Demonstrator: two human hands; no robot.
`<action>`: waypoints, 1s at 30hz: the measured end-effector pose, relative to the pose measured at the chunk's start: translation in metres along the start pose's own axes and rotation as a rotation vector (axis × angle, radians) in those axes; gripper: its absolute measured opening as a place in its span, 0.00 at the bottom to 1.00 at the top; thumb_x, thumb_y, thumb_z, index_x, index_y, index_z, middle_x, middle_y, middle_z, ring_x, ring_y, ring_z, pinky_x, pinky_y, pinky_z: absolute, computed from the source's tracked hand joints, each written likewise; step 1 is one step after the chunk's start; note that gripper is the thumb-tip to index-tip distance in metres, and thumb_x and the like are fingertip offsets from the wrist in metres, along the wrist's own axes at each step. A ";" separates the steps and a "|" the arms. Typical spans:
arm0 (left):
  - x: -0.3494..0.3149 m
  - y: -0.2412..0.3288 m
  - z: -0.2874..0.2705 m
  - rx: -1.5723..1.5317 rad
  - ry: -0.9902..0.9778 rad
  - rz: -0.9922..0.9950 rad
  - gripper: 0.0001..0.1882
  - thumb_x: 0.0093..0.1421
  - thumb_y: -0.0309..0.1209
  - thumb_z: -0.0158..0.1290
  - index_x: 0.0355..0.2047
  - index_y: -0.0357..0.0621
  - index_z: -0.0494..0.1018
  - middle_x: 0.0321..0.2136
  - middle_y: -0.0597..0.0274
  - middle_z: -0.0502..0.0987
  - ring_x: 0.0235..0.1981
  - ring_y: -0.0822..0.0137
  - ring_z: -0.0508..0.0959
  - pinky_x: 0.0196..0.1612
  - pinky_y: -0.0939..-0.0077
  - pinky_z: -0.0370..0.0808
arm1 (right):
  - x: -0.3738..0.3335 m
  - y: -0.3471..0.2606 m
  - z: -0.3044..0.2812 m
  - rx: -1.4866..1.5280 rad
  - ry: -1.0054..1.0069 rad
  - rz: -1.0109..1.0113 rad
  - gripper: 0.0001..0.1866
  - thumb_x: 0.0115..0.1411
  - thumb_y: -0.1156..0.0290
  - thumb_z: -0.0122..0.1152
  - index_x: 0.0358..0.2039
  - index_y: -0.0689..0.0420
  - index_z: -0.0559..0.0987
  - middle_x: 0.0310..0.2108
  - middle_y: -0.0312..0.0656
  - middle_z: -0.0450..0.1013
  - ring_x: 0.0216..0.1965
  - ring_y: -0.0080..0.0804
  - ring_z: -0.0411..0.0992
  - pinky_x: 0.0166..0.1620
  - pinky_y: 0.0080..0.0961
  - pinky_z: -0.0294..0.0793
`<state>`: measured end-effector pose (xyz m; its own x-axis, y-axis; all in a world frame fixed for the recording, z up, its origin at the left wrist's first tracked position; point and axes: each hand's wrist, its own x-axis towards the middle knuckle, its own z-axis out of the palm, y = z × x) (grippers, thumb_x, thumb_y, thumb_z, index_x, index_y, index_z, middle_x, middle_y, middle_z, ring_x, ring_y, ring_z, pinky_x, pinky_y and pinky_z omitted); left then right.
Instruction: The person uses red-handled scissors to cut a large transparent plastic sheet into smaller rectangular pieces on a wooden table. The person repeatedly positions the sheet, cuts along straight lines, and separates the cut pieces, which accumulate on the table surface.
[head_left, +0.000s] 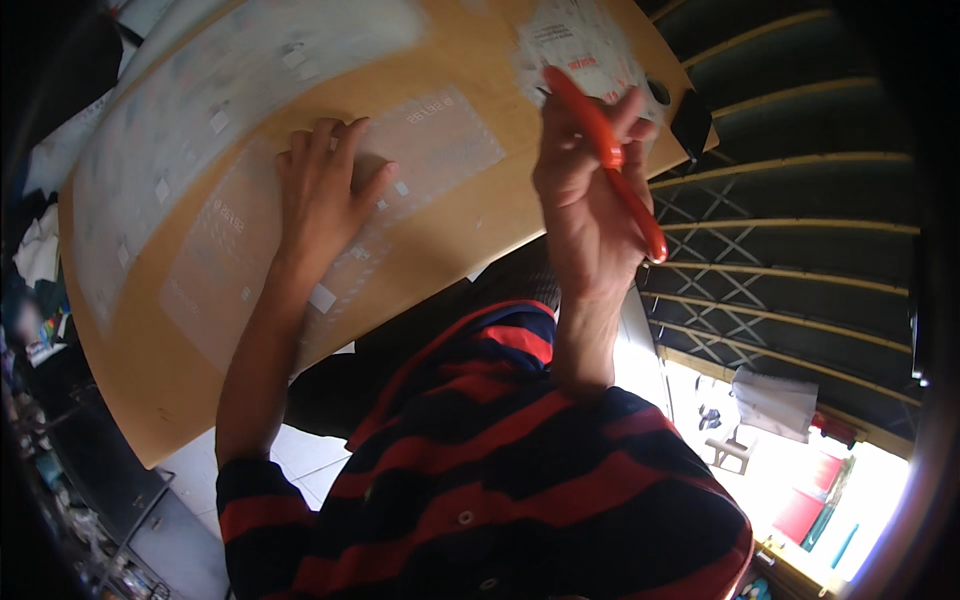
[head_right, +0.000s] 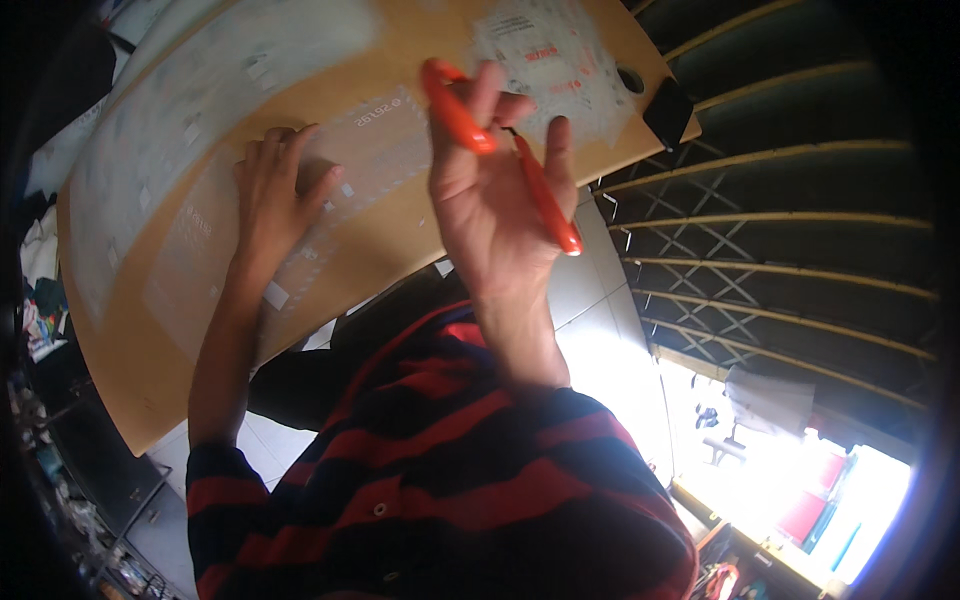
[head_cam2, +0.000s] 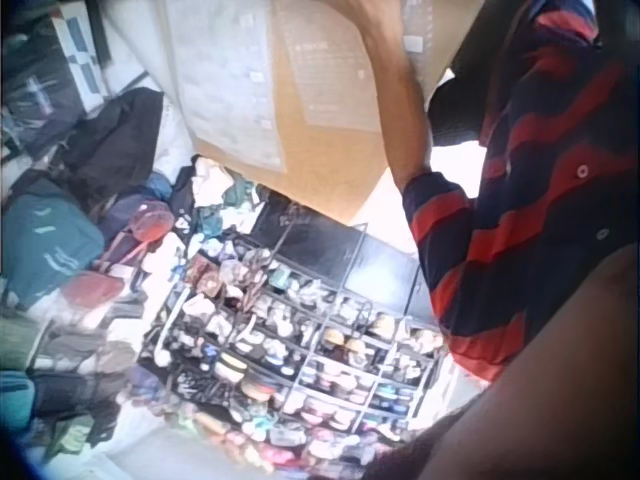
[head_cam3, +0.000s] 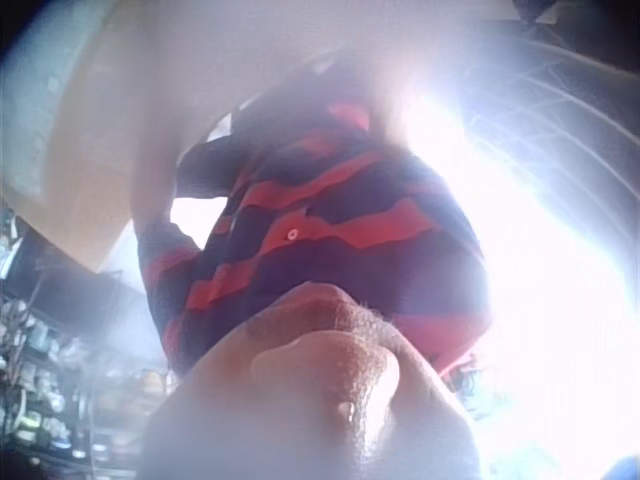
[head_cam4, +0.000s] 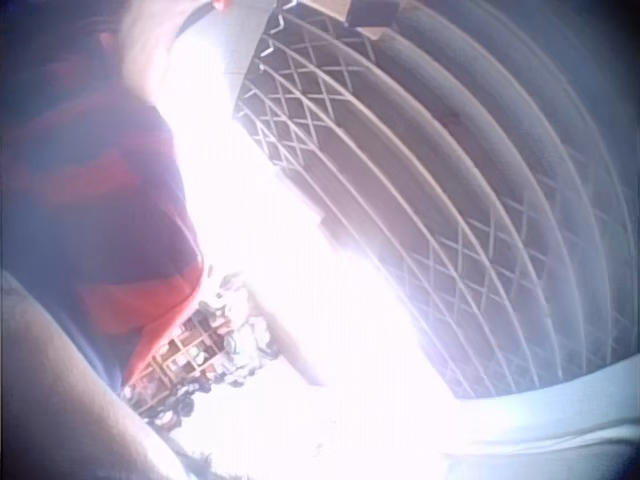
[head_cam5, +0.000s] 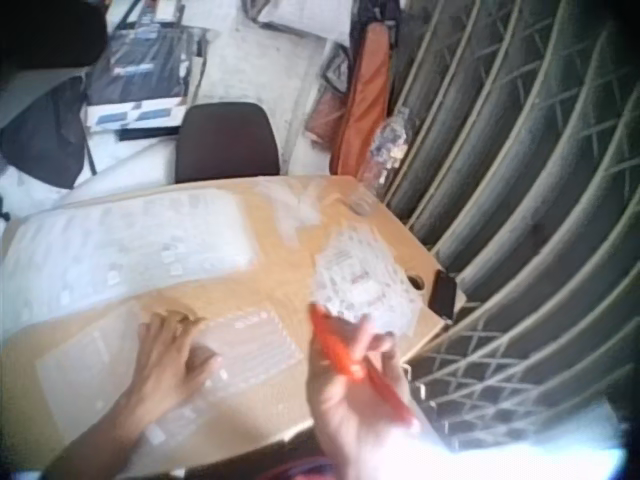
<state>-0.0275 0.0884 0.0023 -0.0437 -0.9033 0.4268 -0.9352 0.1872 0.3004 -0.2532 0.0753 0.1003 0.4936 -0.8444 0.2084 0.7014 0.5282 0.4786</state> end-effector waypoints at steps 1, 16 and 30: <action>0.000 0.000 -0.001 -0.005 0.012 0.010 0.27 0.55 0.42 0.61 0.54 0.50 0.70 0.48 0.56 0.70 0.49 0.53 0.69 0.50 0.54 0.65 | 0.002 0.001 0.003 0.021 0.021 -0.042 0.24 0.65 0.54 0.49 0.40 0.68 0.70 0.36 0.49 0.71 0.54 0.48 0.71 0.56 0.45 0.74; -0.002 0.009 -0.002 -0.078 0.055 0.148 0.39 0.45 0.49 0.67 0.53 0.39 0.71 0.51 0.49 0.70 0.50 0.49 0.68 0.53 0.51 0.64 | 0.010 -0.022 -0.022 -0.512 0.292 -0.016 0.22 0.66 0.51 0.49 0.30 0.60 0.69 0.23 0.41 0.69 0.38 0.34 0.75 0.49 0.32 0.77; -0.003 0.004 0.003 -0.190 0.032 0.062 0.33 0.42 0.44 0.70 0.47 0.41 0.74 0.40 0.59 0.73 0.44 0.57 0.70 0.48 0.59 0.63 | -0.108 -0.038 -0.035 -2.014 0.576 0.345 0.37 0.67 0.36 0.35 0.20 0.59 0.67 0.08 0.36 0.60 0.09 0.24 0.64 0.13 0.19 0.63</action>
<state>-0.0324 0.0912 -0.0001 -0.0854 -0.8755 0.4756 -0.8479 0.3146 0.4267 -0.3153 0.1498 0.0301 0.4797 -0.8078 -0.3426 -0.1702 0.2974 -0.9395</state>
